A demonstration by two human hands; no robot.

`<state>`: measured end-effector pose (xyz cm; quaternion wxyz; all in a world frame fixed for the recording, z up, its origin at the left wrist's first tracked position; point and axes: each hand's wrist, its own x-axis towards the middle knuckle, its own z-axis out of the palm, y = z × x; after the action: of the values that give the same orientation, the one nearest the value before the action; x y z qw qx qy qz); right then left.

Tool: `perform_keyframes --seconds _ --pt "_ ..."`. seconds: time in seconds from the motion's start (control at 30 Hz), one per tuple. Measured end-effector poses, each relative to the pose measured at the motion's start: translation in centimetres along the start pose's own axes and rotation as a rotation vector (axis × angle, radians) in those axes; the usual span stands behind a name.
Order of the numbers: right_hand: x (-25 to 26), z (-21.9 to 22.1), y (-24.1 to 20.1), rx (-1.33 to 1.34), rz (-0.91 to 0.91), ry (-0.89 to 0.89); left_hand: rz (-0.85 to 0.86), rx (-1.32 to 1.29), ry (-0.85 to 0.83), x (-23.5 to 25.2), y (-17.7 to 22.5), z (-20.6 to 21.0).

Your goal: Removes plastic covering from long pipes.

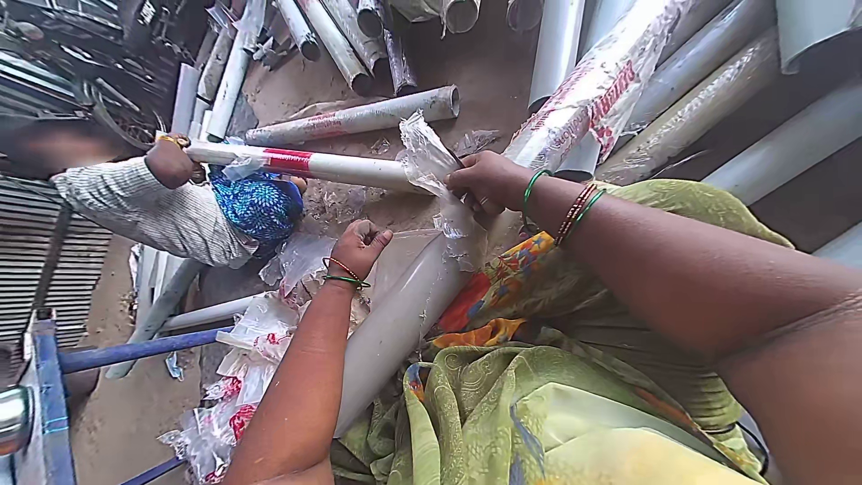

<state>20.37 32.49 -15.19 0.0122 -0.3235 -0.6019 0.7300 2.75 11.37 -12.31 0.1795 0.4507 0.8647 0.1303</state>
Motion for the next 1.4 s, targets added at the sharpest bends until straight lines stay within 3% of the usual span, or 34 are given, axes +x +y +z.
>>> perform_keyframes --seconds 0.17,0.27,0.43,0.53,0.6,0.8,0.93,1.1,1.2,1.3,1.4 --pt "-0.5 -0.1 -0.5 0.037 0.001 0.041 0.016 -0.340 0.002 -1.0 0.5 0.7" --pt "-1.1 -1.7 -2.0 0.154 -0.095 0.171 -0.036 -0.507 0.042 -0.9 1.5 0.7" --pt "-3.4 -7.0 -4.8 0.390 -0.340 0.541 0.096 -0.236 0.026 -1.1 1.4 0.8" --pt "-3.3 -9.4 -5.1 0.511 -0.427 0.671 0.280 -0.082 0.004 -1.1 1.9 1.9" --pt "-3.1 -9.9 -5.0 0.522 -0.454 0.677 0.335 -0.007 -0.037 -0.6 2.8 2.1" --pt "-3.2 -7.6 -4.9 0.374 -0.417 0.545 0.136 0.038 -0.359 1.0 6.0 1.4" --pt "-3.1 -7.0 -4.6 0.341 -0.401 0.479 0.165 0.062 -0.467 3.2 6.0 2.0" --pt "-2.8 -6.9 -4.7 0.328 -0.391 0.470 0.266 0.008 -0.359 3.8 5.1 3.4" --pt "-2.5 -6.8 -4.7 0.316 -0.393 0.463 0.138 0.019 -0.310 3.9 4.6 4.1" --pt "-2.3 -6.7 -4.6 0.308 -0.399 0.467 -0.057 0.064 -0.387 5.0 3.9 4.3" --pt "-2.3 -6.7 -4.4 0.323 -0.413 0.493 -0.125 0.066 -0.430 5.9 3.0 4.8"
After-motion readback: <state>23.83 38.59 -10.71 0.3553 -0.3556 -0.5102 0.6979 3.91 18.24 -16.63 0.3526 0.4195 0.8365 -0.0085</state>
